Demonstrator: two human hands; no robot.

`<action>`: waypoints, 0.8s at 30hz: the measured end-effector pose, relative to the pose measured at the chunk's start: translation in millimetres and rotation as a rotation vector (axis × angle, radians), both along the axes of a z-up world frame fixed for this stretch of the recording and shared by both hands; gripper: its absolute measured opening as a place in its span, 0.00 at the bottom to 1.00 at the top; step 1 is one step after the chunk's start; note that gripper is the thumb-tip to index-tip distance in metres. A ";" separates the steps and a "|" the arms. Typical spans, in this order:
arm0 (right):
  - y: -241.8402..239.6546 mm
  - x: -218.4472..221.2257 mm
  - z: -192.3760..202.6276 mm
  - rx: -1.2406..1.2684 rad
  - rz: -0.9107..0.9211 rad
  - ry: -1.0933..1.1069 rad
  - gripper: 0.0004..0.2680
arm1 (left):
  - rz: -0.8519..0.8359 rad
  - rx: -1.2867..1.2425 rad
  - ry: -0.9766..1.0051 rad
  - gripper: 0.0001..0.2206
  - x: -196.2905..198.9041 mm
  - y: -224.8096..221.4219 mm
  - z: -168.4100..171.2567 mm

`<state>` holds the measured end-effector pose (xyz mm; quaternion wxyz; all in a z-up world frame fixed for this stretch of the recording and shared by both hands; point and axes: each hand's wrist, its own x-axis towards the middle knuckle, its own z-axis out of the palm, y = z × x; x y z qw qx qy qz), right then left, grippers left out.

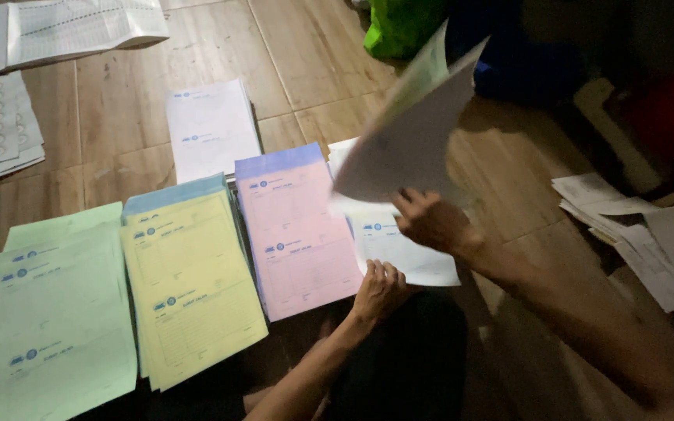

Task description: Sorting a large stack of multi-colored printed forms into separate piles based on color.

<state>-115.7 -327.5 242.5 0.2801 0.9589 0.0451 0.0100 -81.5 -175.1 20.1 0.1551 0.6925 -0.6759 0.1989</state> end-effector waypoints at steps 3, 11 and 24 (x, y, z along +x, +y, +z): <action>-43.7 -51.2 -118.1 0.083 0.030 0.128 0.05 | -0.118 -0.425 -0.074 0.12 3.5 -29.1 -111.9; -12.3 -102.4 -164.1 0.393 -0.041 -0.033 0.16 | -0.045 -0.072 0.124 0.06 24.0 -12.6 -6.6; -13.3 -28.1 -110.2 0.921 -0.404 -0.189 0.06 | 0.380 0.360 0.187 0.44 87.2 158.8 65.4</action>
